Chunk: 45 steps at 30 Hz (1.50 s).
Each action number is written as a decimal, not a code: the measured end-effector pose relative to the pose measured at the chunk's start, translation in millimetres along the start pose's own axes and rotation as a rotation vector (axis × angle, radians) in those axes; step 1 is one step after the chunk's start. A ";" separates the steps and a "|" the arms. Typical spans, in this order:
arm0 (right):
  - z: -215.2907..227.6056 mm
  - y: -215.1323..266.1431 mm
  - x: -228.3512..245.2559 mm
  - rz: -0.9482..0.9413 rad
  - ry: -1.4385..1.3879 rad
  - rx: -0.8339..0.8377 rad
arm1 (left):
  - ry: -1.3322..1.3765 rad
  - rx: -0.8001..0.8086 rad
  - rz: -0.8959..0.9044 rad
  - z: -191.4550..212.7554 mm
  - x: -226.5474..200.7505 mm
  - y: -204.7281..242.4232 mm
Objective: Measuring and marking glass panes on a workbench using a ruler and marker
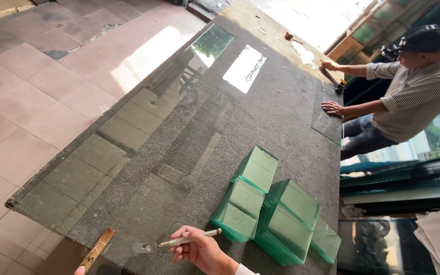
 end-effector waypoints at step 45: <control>-62.3 -164.5 -42.7 0.197 1.759 0.223 | -0.071 -0.109 0.038 38.1 35.8 41.0</control>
Point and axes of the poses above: each hand's wrist, its own y-axis away from the middle knuckle, its own z-axis out of the back of the hand, x = y × z, the point moved 6 cm from there along -y, towards the middle knuckle, and after that the axes turned 10 degrees about x, right-handed, at the moved point
